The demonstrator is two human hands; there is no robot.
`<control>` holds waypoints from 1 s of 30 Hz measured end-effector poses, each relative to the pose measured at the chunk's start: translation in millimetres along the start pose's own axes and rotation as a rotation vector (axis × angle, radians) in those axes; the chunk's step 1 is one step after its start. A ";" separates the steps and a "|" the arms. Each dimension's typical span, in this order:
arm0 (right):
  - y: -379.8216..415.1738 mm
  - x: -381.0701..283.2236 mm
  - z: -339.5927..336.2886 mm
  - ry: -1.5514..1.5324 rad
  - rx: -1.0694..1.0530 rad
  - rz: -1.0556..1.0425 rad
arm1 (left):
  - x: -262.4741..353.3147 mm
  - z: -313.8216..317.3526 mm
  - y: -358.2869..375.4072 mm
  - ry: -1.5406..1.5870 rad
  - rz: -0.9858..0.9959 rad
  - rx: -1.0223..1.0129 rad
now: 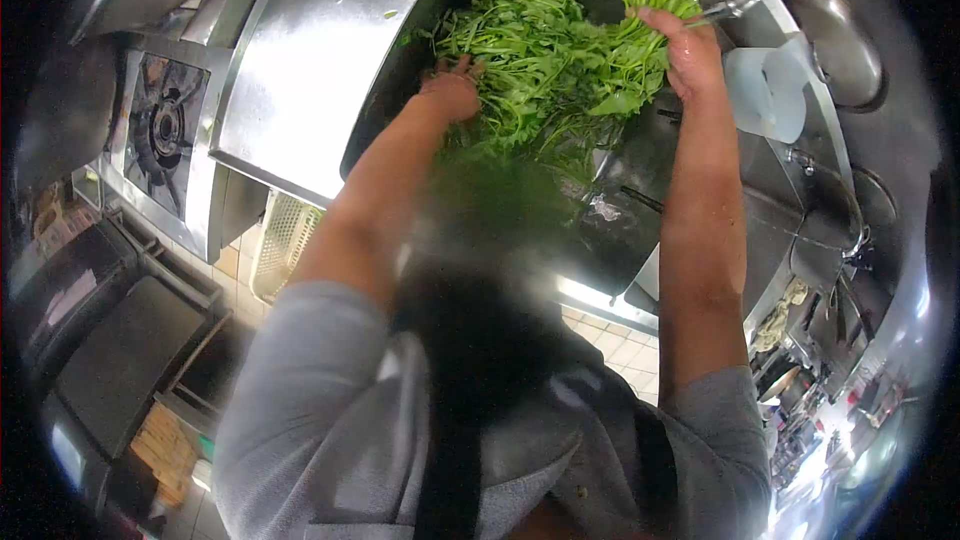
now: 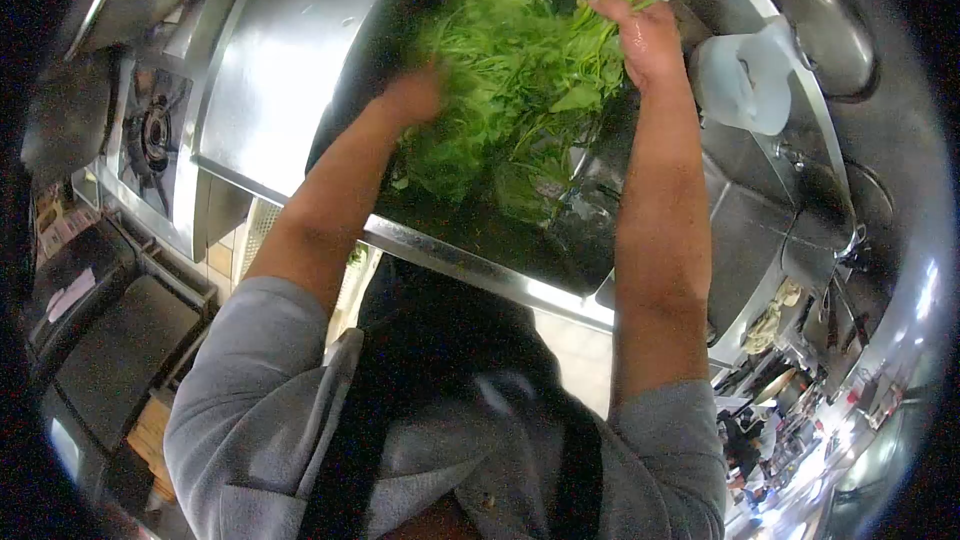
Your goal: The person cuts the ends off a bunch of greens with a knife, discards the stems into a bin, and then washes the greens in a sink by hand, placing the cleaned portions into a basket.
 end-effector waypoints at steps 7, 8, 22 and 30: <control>23.0 -23.3 2.1 -0.158 -0.314 -0.023 | 60.7 -122.5 138.3 0.059 -0.078 -0.160; 26.2 -25.4 4.4 -0.157 -0.347 0.021 | 76.4 -126.6 138.2 0.125 0.152 0.164; 87.5 -4.6 -14.1 0.121 -0.243 -0.202 | 190.7 -112.9 141.4 1.689 1.007 0.149; 113.3 21.6 -14.6 -0.051 -0.188 -0.141 | 201.5 -108.7 130.6 1.685 0.894 0.020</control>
Point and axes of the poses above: each hand's wrist, its own y-axis away from the middle knuckle, its own z-axis out of the palm, x = y × z, the point moved 3 cm from there along -y, towards the middle knuckle, and after that the axes turned 11 degrees about -x, right-handed, at the moved point
